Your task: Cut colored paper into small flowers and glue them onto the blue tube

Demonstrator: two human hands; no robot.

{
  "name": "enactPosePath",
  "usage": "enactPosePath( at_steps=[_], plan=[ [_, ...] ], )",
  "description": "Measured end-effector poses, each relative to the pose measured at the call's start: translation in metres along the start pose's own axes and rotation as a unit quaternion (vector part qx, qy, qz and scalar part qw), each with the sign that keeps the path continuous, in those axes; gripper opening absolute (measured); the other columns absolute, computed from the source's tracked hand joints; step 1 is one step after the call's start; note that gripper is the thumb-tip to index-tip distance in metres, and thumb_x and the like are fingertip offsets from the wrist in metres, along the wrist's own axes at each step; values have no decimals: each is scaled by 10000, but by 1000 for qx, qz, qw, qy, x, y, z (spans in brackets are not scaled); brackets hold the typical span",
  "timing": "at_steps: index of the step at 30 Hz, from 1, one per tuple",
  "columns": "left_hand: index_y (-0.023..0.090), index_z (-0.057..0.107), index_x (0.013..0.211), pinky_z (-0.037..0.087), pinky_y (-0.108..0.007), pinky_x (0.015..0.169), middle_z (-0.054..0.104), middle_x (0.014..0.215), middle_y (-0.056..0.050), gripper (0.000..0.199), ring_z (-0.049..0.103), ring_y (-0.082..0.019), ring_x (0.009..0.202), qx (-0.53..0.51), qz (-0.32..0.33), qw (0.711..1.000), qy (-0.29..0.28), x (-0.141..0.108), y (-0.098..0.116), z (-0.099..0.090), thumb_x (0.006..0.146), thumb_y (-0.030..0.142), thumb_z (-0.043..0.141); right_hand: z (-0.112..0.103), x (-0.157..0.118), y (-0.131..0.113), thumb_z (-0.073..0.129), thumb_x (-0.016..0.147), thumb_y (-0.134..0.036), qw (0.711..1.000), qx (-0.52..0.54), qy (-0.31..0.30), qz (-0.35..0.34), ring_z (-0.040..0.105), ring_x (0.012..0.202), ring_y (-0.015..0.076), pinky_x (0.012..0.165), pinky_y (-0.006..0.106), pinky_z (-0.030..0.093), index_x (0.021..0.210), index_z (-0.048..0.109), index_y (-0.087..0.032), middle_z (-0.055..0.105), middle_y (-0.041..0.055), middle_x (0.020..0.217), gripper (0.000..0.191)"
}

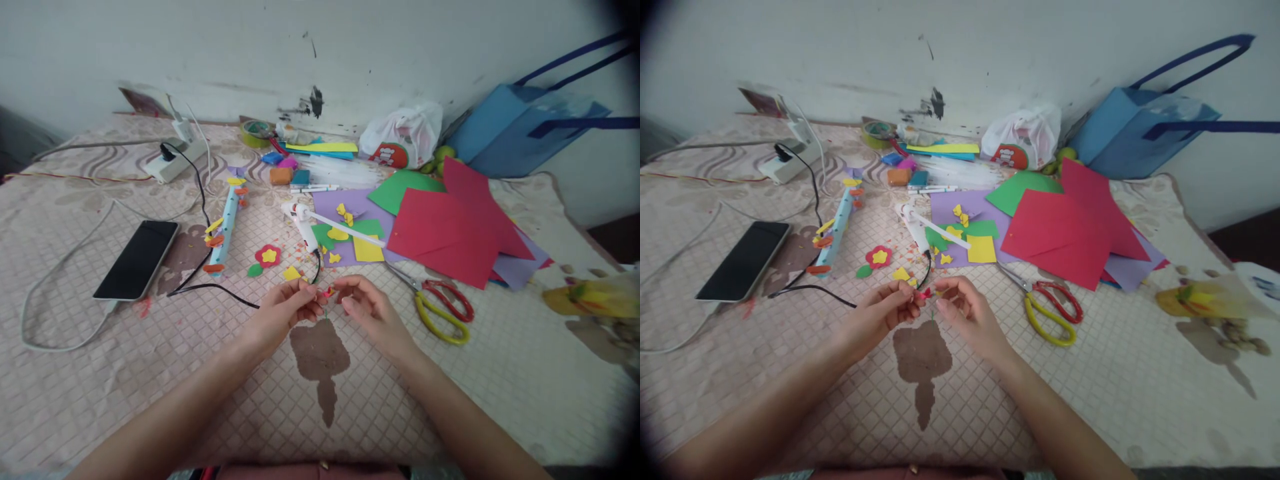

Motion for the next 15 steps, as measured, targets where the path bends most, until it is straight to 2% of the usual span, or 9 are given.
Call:
enactPosePath(
  at_steps=[3, 5, 7, 11, 13, 15],
  plan=[
    [126, 560, 722, 429, -207, 580, 639, 715, -28, 217, 569, -84, 591, 32, -19, 999, -7, -1, -2, 1, 751, 316, 660, 4, -1, -7, 560, 837, -271, 998, -33, -20, -52, 533, 948, 190, 792, 333, 448, 1088, 580, -270, 534, 58, 1105, 252],
    [124, 561, 718, 425, -210, 567, 636, 693, -30, 234, 563, -85, 575, 64, -28, 997, -14, -1, -3, 3, 752, 335, 655, 4, -1, -7, 568, 826, -240, 996, -48, -16, -69, 532, 957, 198, 807, 341, 442, 968, 620, -256, 550, 53, 1056, 153],
    [124, 560, 714, 421, -212, 556, 631, 686, -29, 247, 556, -83, 565, 89, -28, 995, -17, -2, -3, 4, 762, 352, 642, 2, 0, -4, 569, 825, -228, 998, -45, -3, -53, 541, 908, 189, 781, 327, 438, 840, 617, -231, 576, 41, 948, 50],
    [137, 549, 777, 414, -212, 548, 622, 704, -20, 260, 548, -80, 569, 93, -4, 996, -3, -1, -1, 3, 792, 392, 600, 2, 0, 6, 555, 838, -268, 1000, -9, -5, 27, 526, 705, 144, 619, 267, 422, 797, 586, -209, 570, 10, 774, 79],
    [144, 540, 844, 419, -217, 551, 616, 723, -17, 263, 553, -86, 583, 95, 10, 995, 3, -1, 0, 3, 791, 394, 601, 1, -1, 5, 562, 830, -255, 999, -28, 14, 15, 521, 689, 143, 598, 263, 413, 786, 580, -209, 571, 9, 764, 66],
    [141, 533, 883, 427, -222, 554, 601, 714, -11, 279, 553, -91, 591, 112, 22, 993, 6, -1, 0, 4, 770, 377, 631, 2, -3, -2, 569, 814, -202, 994, -87, 47, -41, 532, 724, 156, 630, 280, 420, 774, 578, -215, 579, 19, 786, 43]
  ],
)
Point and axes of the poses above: each hand's wrist, its own x-axis towards the middle knuckle, its own z-axis out of the palm, y = z × x, the point moved 5 cm from there along x, towards the middle knuckle
